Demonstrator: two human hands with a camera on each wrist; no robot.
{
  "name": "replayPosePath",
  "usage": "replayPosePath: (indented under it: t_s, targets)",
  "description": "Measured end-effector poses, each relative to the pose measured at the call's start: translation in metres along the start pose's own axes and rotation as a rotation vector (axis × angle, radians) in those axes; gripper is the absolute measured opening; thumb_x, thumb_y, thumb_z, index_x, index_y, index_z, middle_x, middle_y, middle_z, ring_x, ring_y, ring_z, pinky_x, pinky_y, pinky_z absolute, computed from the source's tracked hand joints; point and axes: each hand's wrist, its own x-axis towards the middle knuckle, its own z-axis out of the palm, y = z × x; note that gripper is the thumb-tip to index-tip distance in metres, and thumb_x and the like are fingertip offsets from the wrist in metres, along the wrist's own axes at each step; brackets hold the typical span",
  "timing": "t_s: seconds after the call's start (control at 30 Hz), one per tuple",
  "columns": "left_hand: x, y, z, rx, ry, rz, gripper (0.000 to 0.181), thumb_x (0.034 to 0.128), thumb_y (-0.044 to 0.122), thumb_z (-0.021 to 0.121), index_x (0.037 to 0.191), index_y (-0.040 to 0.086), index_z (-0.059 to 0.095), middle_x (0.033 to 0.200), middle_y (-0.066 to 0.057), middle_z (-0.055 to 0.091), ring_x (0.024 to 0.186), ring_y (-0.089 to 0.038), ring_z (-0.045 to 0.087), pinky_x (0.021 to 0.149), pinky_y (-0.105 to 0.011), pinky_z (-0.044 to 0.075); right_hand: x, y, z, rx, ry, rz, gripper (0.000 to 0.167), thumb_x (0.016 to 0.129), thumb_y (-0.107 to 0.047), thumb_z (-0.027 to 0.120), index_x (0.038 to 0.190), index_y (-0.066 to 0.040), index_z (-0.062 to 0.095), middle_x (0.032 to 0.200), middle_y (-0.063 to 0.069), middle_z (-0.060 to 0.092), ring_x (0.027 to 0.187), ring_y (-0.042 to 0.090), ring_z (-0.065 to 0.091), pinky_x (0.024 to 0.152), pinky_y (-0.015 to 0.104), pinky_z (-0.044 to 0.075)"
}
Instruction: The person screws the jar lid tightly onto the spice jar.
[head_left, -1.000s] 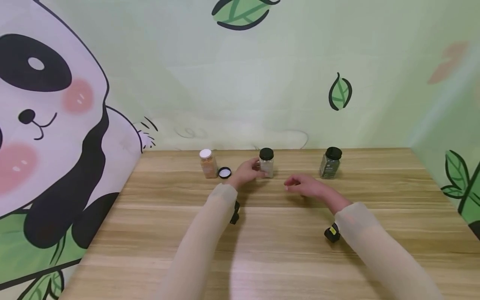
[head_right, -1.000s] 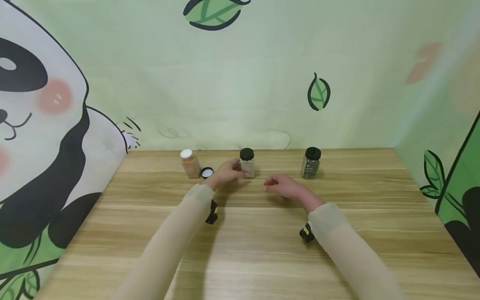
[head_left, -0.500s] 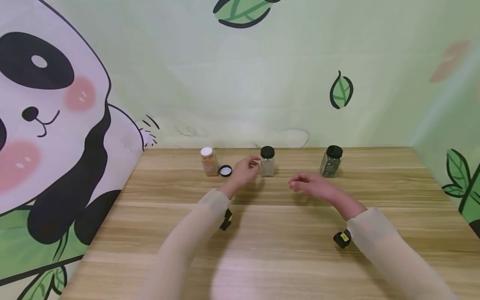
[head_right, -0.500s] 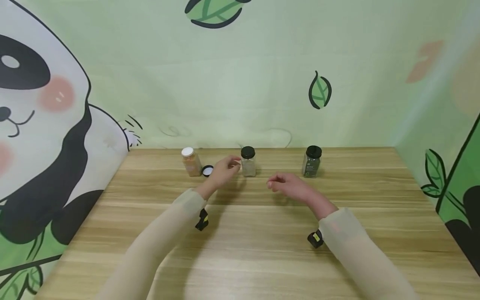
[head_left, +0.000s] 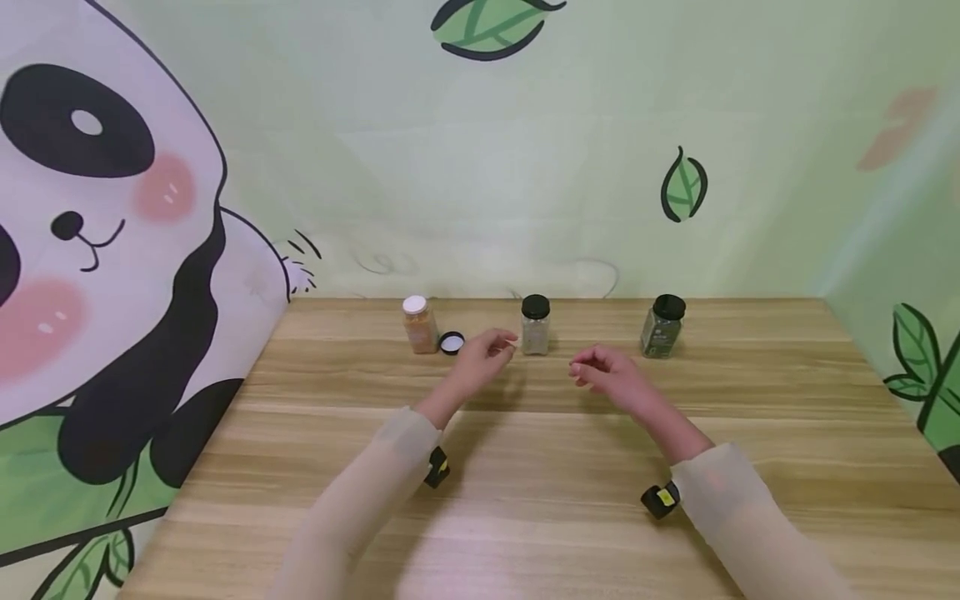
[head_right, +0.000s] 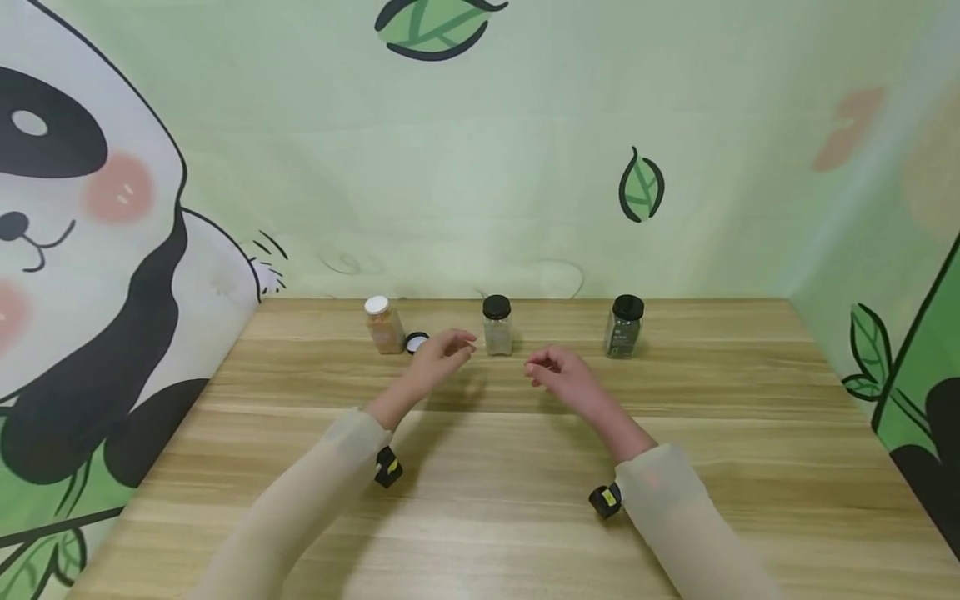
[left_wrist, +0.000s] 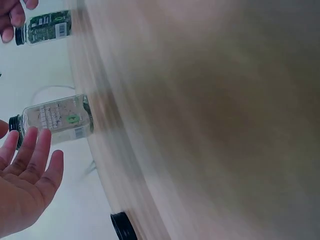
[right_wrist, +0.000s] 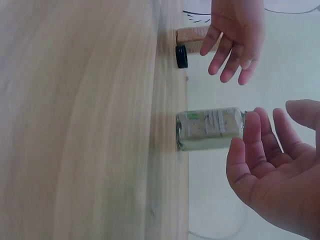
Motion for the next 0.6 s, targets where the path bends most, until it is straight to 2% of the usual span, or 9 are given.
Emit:
replayPosePath:
  t_s: [0.1, 0.33, 0.47, 0.6]
  targets:
    - [-0.013, -0.002, -0.002, 0.003, 0.015, 0.022, 0.028, 0.1014, 0.011, 0.057, 0.124, -0.002, 0.067, 0.114, -0.022, 0.073, 0.106, -0.035, 0.068, 0.094, -0.044, 0.057, -0.002, 0.003, 0.008, -0.003, 0.021, -0.009, 0.034, 0.106, -0.016, 0.055, 0.125, 0.011, 0.057, 0.118, 0.032, 0.065, 0.092, 0.008, 0.063, 0.086, 0.034, 0.057]
    - [-0.038, -0.015, -0.025, -0.01, 0.019, 0.018, 0.028, 0.1012, 0.008, 0.057, 0.125, -0.004, 0.065, 0.118, -0.022, 0.072, 0.11, -0.037, 0.067, 0.096, -0.046, 0.057, 0.003, 0.004, 0.023, -0.015, 0.008, -0.012, 0.033, 0.104, -0.011, 0.056, 0.128, 0.011, 0.057, 0.12, 0.032, 0.065, 0.094, 0.012, 0.064, 0.086, 0.034, 0.059]
    - [-0.046, -0.029, -0.038, 0.005, 0.027, 0.045, 0.028, 0.1003, 0.005, 0.056, 0.125, -0.007, 0.064, 0.118, -0.025, 0.071, 0.11, -0.039, 0.068, 0.097, -0.047, 0.057, 0.004, 0.003, 0.024, -0.059, -0.003, -0.03, 0.035, 0.103, -0.01, 0.057, 0.132, 0.01, 0.057, 0.123, 0.031, 0.065, 0.1, 0.02, 0.067, 0.088, 0.036, 0.06]
    - [-0.054, -0.046, -0.053, -0.011, 0.056, 0.039, 0.029, 0.0994, 0.004, 0.057, 0.125, -0.01, 0.062, 0.12, -0.028, 0.069, 0.111, -0.042, 0.067, 0.098, -0.05, 0.057, 0.011, 0.003, 0.028, -0.089, -0.053, -0.069, 0.038, 0.101, -0.009, 0.058, 0.134, 0.011, 0.056, 0.123, 0.03, 0.065, 0.106, 0.031, 0.067, 0.087, 0.032, 0.058]
